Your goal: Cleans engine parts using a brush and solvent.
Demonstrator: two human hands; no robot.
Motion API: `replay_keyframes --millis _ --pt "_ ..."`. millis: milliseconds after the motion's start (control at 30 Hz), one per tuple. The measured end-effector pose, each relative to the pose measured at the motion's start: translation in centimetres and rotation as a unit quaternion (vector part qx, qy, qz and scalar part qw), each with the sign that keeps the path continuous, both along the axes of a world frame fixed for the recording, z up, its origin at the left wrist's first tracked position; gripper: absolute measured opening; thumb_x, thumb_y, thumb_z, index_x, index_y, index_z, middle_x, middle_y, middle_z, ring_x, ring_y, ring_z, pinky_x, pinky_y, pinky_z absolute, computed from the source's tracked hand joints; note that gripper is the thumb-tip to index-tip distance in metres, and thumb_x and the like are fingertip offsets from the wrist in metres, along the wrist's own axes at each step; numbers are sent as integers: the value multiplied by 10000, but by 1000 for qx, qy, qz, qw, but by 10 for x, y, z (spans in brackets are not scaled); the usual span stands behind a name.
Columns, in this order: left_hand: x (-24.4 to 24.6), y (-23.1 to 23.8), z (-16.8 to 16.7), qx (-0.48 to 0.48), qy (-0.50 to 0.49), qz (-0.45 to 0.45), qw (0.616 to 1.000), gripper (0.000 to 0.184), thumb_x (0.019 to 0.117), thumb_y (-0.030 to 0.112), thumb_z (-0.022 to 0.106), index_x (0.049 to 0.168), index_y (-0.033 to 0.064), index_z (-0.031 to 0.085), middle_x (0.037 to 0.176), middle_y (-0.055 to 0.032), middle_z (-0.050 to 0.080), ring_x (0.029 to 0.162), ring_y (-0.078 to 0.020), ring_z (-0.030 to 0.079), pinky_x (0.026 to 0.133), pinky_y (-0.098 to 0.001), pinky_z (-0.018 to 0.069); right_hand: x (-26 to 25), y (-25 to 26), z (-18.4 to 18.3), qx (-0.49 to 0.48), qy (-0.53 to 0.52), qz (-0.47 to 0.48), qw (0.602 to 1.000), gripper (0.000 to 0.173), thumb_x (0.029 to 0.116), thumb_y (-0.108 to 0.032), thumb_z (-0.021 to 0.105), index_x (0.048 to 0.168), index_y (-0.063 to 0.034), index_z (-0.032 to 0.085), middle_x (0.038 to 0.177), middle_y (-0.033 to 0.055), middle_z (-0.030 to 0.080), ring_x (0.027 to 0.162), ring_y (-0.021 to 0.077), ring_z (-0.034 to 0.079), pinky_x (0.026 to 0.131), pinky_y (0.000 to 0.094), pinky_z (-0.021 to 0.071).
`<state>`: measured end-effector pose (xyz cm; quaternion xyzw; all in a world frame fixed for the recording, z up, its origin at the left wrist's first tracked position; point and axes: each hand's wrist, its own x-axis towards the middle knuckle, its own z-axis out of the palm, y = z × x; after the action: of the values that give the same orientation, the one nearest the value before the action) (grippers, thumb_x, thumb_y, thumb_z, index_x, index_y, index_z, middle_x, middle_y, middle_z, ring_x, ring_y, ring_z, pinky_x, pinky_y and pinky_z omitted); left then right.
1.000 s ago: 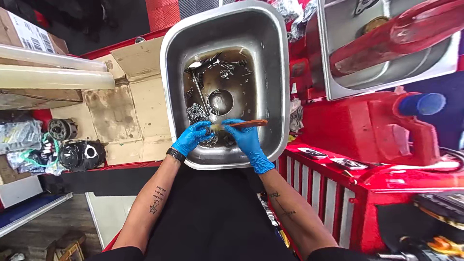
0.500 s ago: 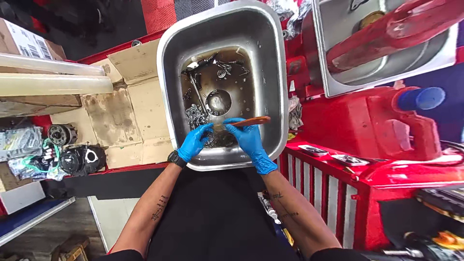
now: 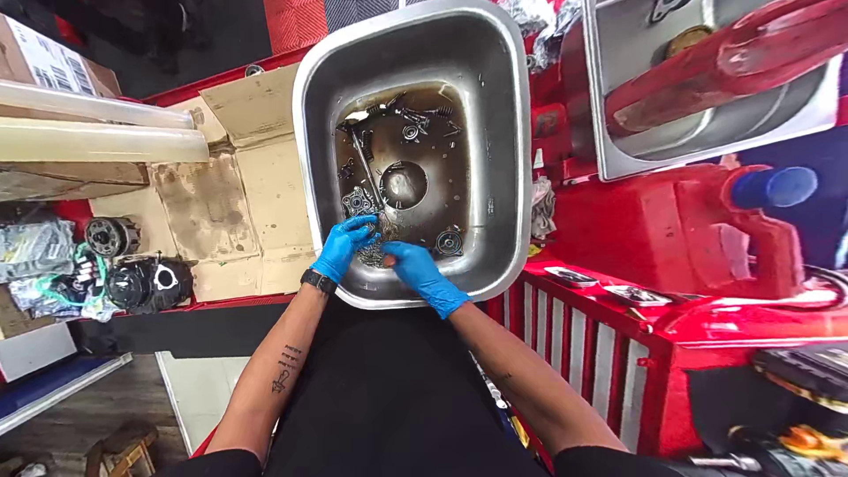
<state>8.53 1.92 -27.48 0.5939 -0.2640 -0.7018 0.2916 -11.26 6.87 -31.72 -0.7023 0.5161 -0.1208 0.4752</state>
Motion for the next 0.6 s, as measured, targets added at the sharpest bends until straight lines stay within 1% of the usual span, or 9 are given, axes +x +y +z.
replay_keyframes --millis 67,100,167,200,267,367,433,533,600 --pt "2 -7 -5 56 64 32 996 319 1062 2 394 1324 -64 563 1273 -154 640 1044 -207 685 956 -353 564 8 5 -4 21 24 103 994 287 960 -63 544 1160 -81 750 1206 146 725 1132 342 687 974 562 528" --pt "4 -7 -7 75 87 39 993 320 1073 20 385 1330 -66 556 1242 -148 656 1036 -200 687 962 -342 559 3 7 -1 27 7 109 994 293 944 -43 547 1149 -80 755 1214 140 726 1144 330 685 989 551 526" --pt "6 -7 -10 110 115 56 986 312 1084 41 386 1325 -68 551 1179 -136 678 1014 -182 691 957 -312 555 -25 3 9 26 -78 37 996 270 938 -47 570 1116 -60 772 1240 128 730 1190 267 682 1052 480 520" --pt "5 -7 -11 133 121 78 981 296 1087 54 395 1298 -66 564 1132 -131 692 982 -176 700 930 -295 567 -41 0 13 19 -132 -12 991 242 964 -91 585 1107 -53 776 1232 111 734 1196 215 680 1072 415 522" --pt "1 -8 -12 182 116 117 969 281 1102 118 406 1251 -43 581 1083 -127 704 921 -169 713 852 -272 591 -59 -11 29 18 -239 -95 966 196 976 -143 646 1080 -35 772 1171 81 751 1147 143 693 1045 338 550" --pt "-6 -11 -12 221 105 119 962 296 1110 173 414 1256 -22 584 1065 -124 701 867 -164 716 797 -269 603 -48 -27 59 17 -334 -122 935 153 947 -68 676 1049 6 765 1138 102 758 1140 181 702 1046 364 560" --pt "-12 -11 -11 229 95 106 963 303 1105 184 429 1248 -19 602 1025 -128 703 838 -168 712 779 -274 604 -33 -32 52 -17 -336 -90 937 151 949 -54 667 1043 11 765 1148 115 753 1152 191 697 1056 372 553" --pt "-16 -11 -7 240 77 90 963 336 1115 219 410 1264 -11 604 1014 -129 708 834 -177 721 776 -281 607 -35 -36 17 -88 -244 -87 962 176 970 -96 639 1050 -19 775 1127 102 756 1109 157 707 1016 350 562" --pt "-16 -17 -9 239 64 89 965 334 1113 228 419 1253 -14 602 1011 -128 704 824 -180 715 774 -295 610 -29 -37 24 -76 -272 -77 956 166 966 -83 649 1051 -20 777 1128 98 759 1111 154 707 1021 346 565"
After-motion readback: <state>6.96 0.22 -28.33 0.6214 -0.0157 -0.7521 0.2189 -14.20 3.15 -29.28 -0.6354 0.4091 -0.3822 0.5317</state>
